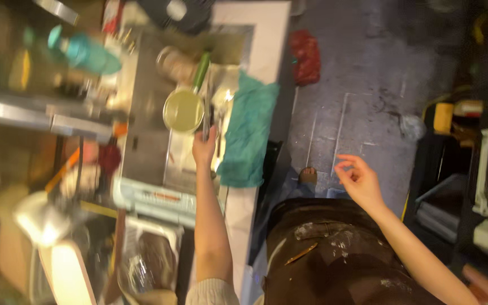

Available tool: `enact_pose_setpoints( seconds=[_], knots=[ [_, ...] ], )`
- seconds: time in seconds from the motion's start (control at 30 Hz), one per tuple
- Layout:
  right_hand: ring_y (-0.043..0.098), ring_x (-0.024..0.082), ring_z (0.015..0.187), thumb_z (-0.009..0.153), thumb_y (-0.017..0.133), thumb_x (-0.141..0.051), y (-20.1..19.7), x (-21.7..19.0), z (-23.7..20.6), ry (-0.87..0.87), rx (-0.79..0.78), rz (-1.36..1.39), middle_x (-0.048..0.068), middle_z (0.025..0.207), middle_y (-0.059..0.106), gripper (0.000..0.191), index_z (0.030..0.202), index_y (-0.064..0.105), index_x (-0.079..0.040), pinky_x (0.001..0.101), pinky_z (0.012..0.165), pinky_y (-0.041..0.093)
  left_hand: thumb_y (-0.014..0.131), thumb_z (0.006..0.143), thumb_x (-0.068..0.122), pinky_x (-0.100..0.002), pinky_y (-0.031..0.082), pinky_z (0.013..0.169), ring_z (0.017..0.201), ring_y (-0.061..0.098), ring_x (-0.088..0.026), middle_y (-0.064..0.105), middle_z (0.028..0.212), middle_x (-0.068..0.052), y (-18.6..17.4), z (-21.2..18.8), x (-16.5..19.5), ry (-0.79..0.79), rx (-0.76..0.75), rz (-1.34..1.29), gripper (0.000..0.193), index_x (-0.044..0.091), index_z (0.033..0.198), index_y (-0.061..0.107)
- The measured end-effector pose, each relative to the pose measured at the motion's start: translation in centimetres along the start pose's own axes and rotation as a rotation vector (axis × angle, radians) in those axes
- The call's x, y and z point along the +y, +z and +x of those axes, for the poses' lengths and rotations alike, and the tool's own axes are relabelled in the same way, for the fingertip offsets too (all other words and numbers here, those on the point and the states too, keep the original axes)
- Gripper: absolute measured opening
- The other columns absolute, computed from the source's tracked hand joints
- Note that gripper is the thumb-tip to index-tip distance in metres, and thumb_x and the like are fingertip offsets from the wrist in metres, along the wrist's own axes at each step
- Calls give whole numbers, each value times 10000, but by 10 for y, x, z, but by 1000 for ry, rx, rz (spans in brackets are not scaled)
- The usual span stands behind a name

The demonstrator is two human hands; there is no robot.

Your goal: The person handles a plastic bag, then removes plastic wrap from a bowl containing dough and places it on a silicone mat. They wash their hands, stir a green mixture in a pan, and transfer the mixture into a small cup using a wooden spoon.

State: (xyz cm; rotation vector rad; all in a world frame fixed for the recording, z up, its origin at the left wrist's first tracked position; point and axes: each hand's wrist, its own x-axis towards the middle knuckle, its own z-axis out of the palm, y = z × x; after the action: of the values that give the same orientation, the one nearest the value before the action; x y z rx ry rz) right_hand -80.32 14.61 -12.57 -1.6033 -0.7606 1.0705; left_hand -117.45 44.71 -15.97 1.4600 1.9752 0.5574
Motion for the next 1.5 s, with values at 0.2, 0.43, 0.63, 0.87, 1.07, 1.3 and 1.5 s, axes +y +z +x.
enact_pose_setpoints(
  seconds=[0.2,0.43,0.63,0.87,1.07,1.3,1.5],
  knots=[
    [602,64,654,936,696,-73,-65,23,-45,71,413,-15,5,990,684,365,1293,623,-61,216,561,455,773,903,475,-447,554,878,966,700,-323,621,1168,-237,44,8,2,159,-60,4,655,-36,1219,513],
    [583,49,627,910,692,-75,-109,60,-160,120,841,110,2,942,683,365,1272,644,-81,212,557,476,884,898,167,-514,580,906,945,677,-322,447,1443,-292,27,-77,114,1051,347,-170,934,-149,1462,210],
    [636,37,616,912,708,-116,-145,103,-328,168,1188,206,-8,905,694,350,1254,633,-104,211,537,493,813,846,160,-465,611,865,1197,611,-349,438,1485,-244,211,-285,246,1053,-601,-255,585,-74,1315,552],
    [582,63,602,905,722,-183,-135,148,-521,519,1478,257,31,923,734,375,1271,683,-110,227,562,482,551,936,608,-514,344,1219,1475,415,-420,470,1548,-158,325,-516,74,1427,-1541,1688,658,94,1333,659],
    [592,83,631,897,706,-138,-180,139,-566,434,1560,551,22,1011,753,411,1305,659,-112,239,552,469,665,895,412,-476,416,1110,1352,495,-382,533,1472,-139,370,-601,107,1874,-1222,1690,414,130,1186,751],
    [680,102,848,1005,647,-125,-319,103,-601,191,1894,301,32,1108,751,379,1377,600,-73,245,751,543,702,937,243,-430,494,1013,1222,615,-340,636,1382,-129,332,-771,267,1932,-2169,749,265,83,1141,757],
    [681,140,919,967,743,-112,-426,116,-593,388,2050,-157,98,1192,698,400,1334,607,-27,273,706,535,673,979,160,-339,566,900,1129,718,-267,715,1259,-85,333,-909,389,1785,-2277,189,266,84,1232,706]
  ],
)
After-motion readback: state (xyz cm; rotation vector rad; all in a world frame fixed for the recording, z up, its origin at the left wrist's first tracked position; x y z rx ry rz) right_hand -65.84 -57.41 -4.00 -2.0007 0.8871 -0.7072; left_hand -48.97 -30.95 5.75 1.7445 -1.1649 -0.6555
